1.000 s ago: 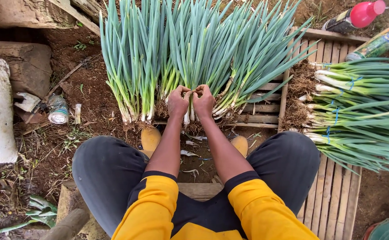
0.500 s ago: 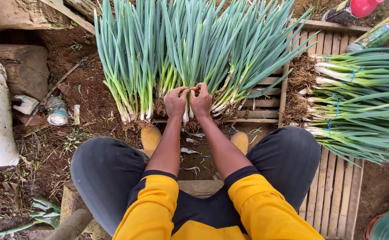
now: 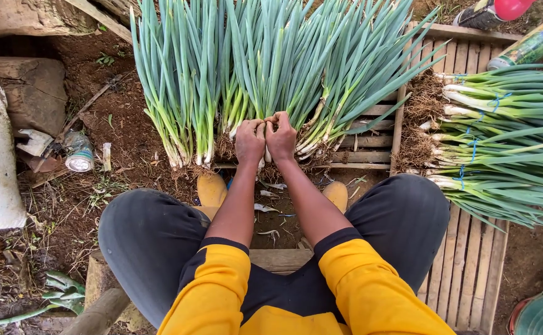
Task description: The person is gathering green onions into bunches and tying them securely with blue plastic string in an agricultural setting.
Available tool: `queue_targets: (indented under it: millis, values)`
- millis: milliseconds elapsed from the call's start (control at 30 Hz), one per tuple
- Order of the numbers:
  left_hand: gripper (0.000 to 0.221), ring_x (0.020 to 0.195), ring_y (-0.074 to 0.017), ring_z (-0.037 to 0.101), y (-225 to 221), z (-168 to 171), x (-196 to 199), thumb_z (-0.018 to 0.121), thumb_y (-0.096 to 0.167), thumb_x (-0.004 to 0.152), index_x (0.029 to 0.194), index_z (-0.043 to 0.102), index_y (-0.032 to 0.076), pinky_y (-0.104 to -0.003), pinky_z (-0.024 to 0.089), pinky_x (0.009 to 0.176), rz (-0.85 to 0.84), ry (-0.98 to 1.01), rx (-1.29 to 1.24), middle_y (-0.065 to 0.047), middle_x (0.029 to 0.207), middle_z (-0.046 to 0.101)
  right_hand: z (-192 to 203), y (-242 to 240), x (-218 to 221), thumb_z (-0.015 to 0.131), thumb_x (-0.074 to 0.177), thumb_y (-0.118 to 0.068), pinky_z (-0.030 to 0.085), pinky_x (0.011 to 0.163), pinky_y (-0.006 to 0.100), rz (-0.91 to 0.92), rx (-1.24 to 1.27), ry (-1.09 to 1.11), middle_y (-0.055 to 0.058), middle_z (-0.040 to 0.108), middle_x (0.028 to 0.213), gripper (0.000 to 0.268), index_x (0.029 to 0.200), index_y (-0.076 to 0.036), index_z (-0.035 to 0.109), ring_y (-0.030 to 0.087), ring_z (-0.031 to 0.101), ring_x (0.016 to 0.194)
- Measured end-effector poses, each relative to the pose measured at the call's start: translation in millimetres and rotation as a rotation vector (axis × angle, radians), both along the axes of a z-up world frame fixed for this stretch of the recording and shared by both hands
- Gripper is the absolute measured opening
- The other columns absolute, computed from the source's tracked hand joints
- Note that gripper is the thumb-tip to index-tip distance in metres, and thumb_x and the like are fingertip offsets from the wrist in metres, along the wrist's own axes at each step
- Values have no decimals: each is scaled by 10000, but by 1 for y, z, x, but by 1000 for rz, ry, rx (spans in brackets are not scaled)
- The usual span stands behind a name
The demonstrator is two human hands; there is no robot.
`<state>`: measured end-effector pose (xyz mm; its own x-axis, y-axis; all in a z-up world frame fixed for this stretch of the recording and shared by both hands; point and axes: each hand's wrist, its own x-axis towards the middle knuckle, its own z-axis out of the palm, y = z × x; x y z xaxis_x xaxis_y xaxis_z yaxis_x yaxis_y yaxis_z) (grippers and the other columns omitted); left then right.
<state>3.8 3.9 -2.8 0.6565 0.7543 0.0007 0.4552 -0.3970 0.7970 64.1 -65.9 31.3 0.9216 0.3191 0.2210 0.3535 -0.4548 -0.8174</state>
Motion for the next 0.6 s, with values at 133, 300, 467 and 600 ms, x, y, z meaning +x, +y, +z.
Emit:
queue_targets:
  millis: [133, 300, 467, 600]
  values:
    - [133, 984, -325, 661, 10, -1, 1, 657, 326, 985, 983, 743, 225, -493, 575, 851, -38, 32, -64, -55, 953, 693, -3, -3, 0, 738, 838, 39, 640, 657, 366, -13, 25, 10, 84, 791, 854, 252, 929, -135, 581, 265, 780, 788]
    - [152, 1009, -292, 663, 16, -16, 4, 652, 391, 980, 984, 740, 267, -488, 563, 884, -52, 113, -130, -16, 978, 708, -20, -16, 2, 630, 818, 70, 595, 648, 360, -156, -9, 32, 73, 724, 804, 206, 859, -130, 662, 268, 728, 756]
    - [147, 1042, -293, 645, 16, -5, 3, 648, 373, 984, 992, 743, 261, -489, 546, 918, -62, 135, -163, -15, 1002, 700, -13, -9, -8, 652, 819, -61, 590, 702, 361, -129, -70, 317, 35, 743, 789, 158, 828, -173, 762, 227, 724, 755]
    - [133, 1051, -277, 644, 16, -1, 3, 661, 368, 980, 986, 748, 267, -477, 542, 928, -62, 145, -168, 3, 1008, 702, -27, -5, 1, 734, 772, -333, 600, 776, 366, -172, -198, 547, -50, 774, 827, 131, 869, -291, 811, 200, 752, 840]
